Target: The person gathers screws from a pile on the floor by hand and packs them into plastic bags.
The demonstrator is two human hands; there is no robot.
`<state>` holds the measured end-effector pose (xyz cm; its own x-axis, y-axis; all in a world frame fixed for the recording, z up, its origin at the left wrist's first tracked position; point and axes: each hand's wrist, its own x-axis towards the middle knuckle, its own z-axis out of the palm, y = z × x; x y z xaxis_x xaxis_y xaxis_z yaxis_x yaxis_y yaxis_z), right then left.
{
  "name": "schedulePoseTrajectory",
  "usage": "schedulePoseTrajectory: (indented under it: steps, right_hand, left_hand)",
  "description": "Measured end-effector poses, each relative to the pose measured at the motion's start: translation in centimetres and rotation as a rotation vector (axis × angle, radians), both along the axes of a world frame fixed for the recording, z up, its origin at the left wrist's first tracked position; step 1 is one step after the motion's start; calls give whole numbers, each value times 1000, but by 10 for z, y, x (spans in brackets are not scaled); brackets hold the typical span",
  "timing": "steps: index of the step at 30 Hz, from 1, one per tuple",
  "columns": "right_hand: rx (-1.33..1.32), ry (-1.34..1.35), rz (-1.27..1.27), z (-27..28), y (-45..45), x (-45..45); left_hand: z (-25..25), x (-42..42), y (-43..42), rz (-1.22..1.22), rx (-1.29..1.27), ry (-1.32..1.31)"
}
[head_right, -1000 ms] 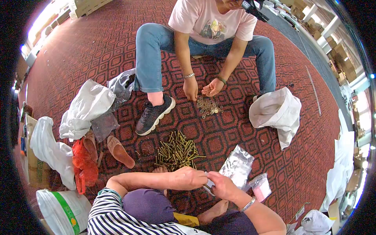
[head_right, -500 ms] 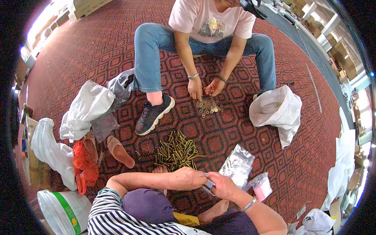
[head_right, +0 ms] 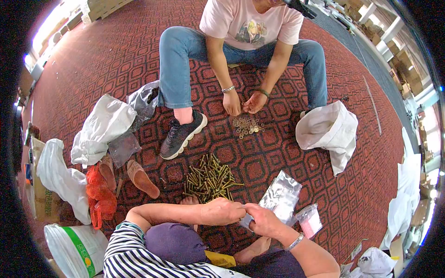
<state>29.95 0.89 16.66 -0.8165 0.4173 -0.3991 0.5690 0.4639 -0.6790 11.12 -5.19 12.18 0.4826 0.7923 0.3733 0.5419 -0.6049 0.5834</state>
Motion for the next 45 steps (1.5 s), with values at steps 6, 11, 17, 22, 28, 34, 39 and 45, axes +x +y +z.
schedulePoseTrajectory:
  steps: [6,11,17,22,28,34,39,45]
  right_hand:
    - [6,23,27,2,1,0]
    - [7,21,23,-4,1,3]
    - [13,93,-45,-1,-1,1]
    - [-341,75,-353,-7,-11,-2]
    - [-295,122,-415,-11,-20,-12]
    - [-1057,446,-766,-27,-19,-8]
    - [-1471,584,-967,-17,-19,-18]
    - [-1270,492,-892,0,-16,-24]
  left_hand:
    - [-3,1,-2,18,16,-22]
    - [-2,1,-2,10,-2,0]
    - [6,6,6,-47,-47,-450]
    - [35,13,12,70,-761,-1142]
    - [29,17,10,-36,-964,-1395]
    - [39,20,5,37,-833,-1335]
    - [41,20,3,45,-677,-1260]
    - [33,21,4,17,-442,-1128]
